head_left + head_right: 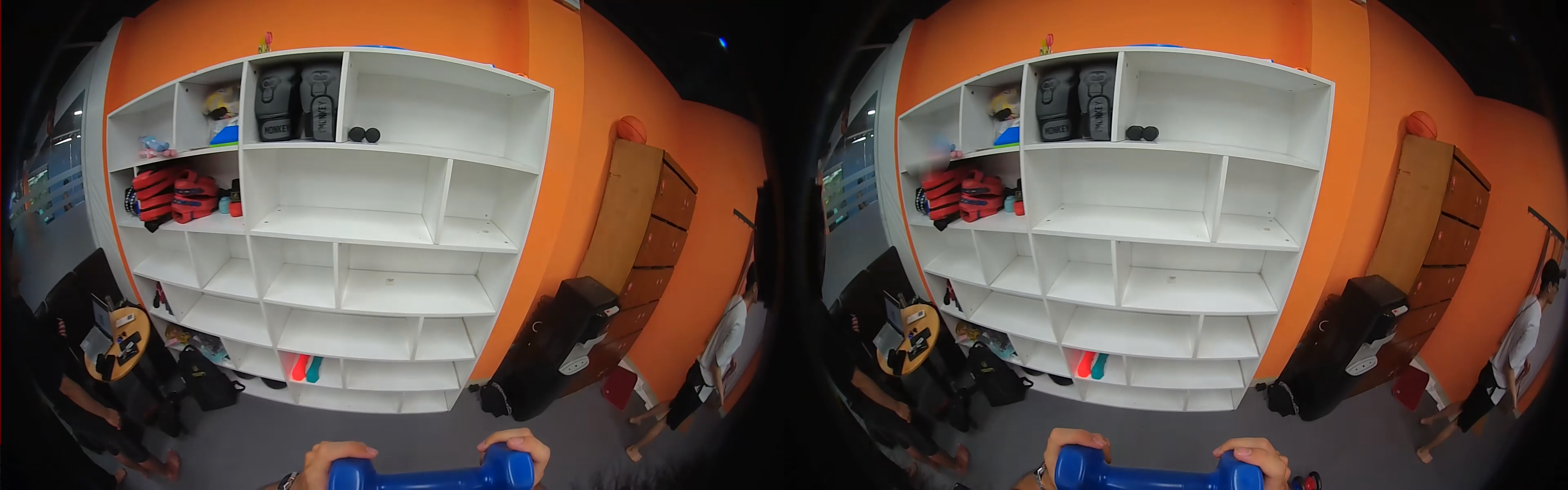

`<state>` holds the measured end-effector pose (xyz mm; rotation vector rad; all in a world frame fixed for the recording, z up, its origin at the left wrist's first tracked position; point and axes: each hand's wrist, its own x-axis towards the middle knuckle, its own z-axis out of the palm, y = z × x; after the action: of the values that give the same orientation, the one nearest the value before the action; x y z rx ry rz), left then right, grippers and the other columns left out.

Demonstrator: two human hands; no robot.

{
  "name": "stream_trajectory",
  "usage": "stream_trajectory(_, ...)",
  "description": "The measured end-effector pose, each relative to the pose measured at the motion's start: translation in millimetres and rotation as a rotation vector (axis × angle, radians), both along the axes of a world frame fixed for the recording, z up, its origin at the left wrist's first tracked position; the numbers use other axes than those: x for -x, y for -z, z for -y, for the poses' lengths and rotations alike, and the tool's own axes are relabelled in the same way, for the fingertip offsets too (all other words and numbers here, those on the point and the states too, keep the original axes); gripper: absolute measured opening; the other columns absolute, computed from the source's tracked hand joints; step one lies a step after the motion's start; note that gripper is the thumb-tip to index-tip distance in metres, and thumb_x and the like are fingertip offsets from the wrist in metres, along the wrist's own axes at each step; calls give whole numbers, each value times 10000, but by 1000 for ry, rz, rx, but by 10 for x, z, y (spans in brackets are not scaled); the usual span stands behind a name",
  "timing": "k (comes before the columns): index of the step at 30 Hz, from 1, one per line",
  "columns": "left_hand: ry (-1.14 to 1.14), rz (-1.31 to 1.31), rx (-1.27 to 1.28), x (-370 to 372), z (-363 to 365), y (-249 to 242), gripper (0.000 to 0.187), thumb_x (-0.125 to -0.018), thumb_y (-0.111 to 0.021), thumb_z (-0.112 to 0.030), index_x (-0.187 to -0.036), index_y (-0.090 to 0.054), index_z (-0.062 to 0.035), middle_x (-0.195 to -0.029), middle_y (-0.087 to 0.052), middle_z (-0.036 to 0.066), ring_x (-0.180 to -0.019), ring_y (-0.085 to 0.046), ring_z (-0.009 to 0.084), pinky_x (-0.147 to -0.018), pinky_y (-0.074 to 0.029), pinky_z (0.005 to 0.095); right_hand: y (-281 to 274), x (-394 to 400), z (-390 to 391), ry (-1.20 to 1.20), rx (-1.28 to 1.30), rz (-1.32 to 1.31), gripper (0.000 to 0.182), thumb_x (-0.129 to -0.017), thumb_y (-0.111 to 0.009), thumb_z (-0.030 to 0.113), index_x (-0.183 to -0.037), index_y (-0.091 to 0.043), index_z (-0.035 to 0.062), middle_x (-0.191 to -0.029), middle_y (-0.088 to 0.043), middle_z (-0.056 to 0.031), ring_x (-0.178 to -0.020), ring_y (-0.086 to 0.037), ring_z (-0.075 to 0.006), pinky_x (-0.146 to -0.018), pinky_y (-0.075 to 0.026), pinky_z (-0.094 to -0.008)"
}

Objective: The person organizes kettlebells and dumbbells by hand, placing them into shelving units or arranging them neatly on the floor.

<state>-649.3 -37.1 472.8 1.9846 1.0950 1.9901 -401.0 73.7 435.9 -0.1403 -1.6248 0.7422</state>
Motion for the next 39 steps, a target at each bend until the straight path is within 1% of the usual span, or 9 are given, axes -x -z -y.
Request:
stream_trajectory(15,-39,-10,-106,990,-1983,137,418,-778,-773,-188,-1121,-616,-8,-807,-653,129,-698,-640,216,-656,-520,324,121,1056,-2230,-194,-316,-99,473,-993,-425,389,-1306,-545,55,-1109,-673,-155,-875,-648,-283,-809,-518,-532)
stream_trajectory(19,49,30,-37,1459,-2550,27,431,-771,-775,-228,-1119,-625,-22,-847,-668,124,-731,-649,229,-709,-523,336,-508,1503,-2546,-56,-335,10,370,-969,-524,259,-1237,-554,5,-966,-643,-310,-603,-596,-247,-505,-508,-383)
stream_trajectory(23,40,-65,-5,1876,-2880,-356,393,-793,-752,-259,-1096,-637,-37,-938,-683,120,-830,-665,268,-780,-527,368,-546,2053,-2964,32,-291,-144,331,-946,-589,253,-1162,-587,2,-920,-635,-327,-569,-572,-218,-504,-488,-352)
stream_trajectory(25,66,-89,-9,2066,-3108,-355,367,-806,-744,-248,-1091,-639,-43,-958,-681,120,-840,-666,268,-784,-526,366,-207,1939,-3302,-76,42,113,338,-938,-602,285,-1084,-616,-20,-890,-648,-278,-586,-577,-218,-519,-486,-347)
stream_trajectory(27,42,-115,-32,2201,-3321,-328,345,-815,-741,-231,-1090,-639,-48,-973,-678,118,-838,-665,259,-782,-523,356,-192,2044,-3505,-95,51,112,374,-936,-598,318,-1004,-632,-49,-853,-655,-224,-611,-583,-212,-540,-482,-335)
stream_trajectory(29,72,-58,-15,2277,-3508,-308,352,-811,-743,-226,-1092,-635,-43,-959,-675,115,-823,-660,250,-768,-522,346,-457,2397,-3574,-33,-275,-149,442,-940,-577,353,-922,-636,-85,-807,-656,-165,-646,-588,-200,-567,-475,-318)
stream_trajectory(32,85,8,-18,2307,-3752,-298,367,-811,-744,-211,-1111,-626,-35,-930,-669,109,-792,-649,232,-738,-519,329,-502,2286,-3604,84,352,86,376,-896,-642,313,-880,-640,-63,-841,-661,-150,-718,-607,-214,-636,-491,-318)
stream_trajectory(35,24,-19,-80,2305,-3897,-414,385,-821,-741,-198,-1140,-611,-27,-910,-659,103,-762,-634,217,-712,-514,319,-650,2262,-3901,-10,238,156,275,-854,-699,240,-993,-643,10,-905,-668,-173,-788,-620,-250,-702,-501,-335)
stream_trajectory(39,63,-8,-81,2242,-3954,-498,423,-820,-759,-218,-1158,-599,-20,-973,-651,124,-800,-635,221,-738,-513,333,-1131,2322,-4175,150,-377,244,508,-851,-715,296,-1282,-517,114,-1032,-666,-203,-824,-616,-269,-800,-506,-371)
